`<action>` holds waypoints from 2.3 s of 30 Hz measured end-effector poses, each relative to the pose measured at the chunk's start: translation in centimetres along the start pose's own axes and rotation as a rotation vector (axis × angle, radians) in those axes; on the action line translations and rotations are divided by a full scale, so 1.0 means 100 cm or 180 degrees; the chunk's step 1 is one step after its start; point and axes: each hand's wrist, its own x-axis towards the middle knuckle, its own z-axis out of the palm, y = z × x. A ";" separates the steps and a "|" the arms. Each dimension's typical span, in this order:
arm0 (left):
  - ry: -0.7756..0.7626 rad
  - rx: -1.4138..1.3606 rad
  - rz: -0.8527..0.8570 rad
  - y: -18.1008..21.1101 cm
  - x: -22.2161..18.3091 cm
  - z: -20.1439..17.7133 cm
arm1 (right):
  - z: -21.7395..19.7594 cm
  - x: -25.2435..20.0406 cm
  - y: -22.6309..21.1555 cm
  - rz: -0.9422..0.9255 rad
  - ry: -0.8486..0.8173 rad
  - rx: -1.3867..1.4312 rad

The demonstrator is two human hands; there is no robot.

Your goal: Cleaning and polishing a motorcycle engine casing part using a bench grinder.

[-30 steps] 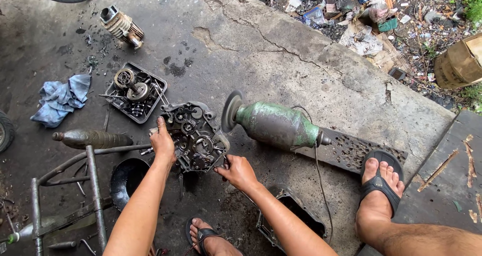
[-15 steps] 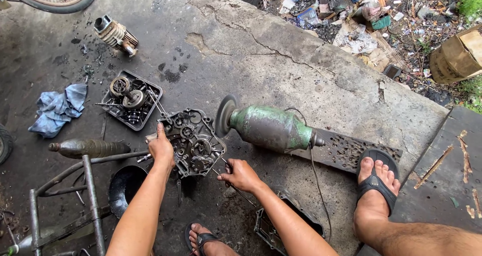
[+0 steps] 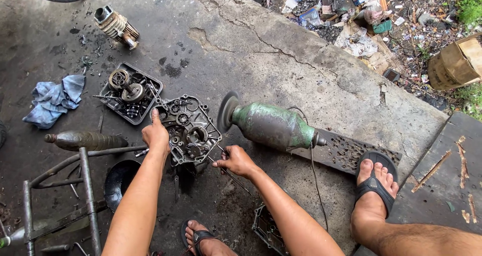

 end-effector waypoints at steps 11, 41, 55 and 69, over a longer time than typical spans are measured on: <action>0.0198 -0.0373 -0.0128 0.021 -0.008 -0.015 | -0.014 0.009 -0.022 -0.0100 0.0341 -0.0129; -0.1960 -0.1073 -0.1096 -0.038 -0.006 -0.067 | -0.001 -0.058 -0.049 -0.1007 -0.0677 0.0381; -0.1154 0.0336 0.0759 -0.013 -0.093 -0.145 | 0.058 -0.067 -0.027 -0.2634 0.1792 -0.1698; -0.2761 -0.0384 -0.0596 0.009 -0.101 -0.170 | 0.043 -0.096 -0.068 -0.3351 0.1866 -0.1563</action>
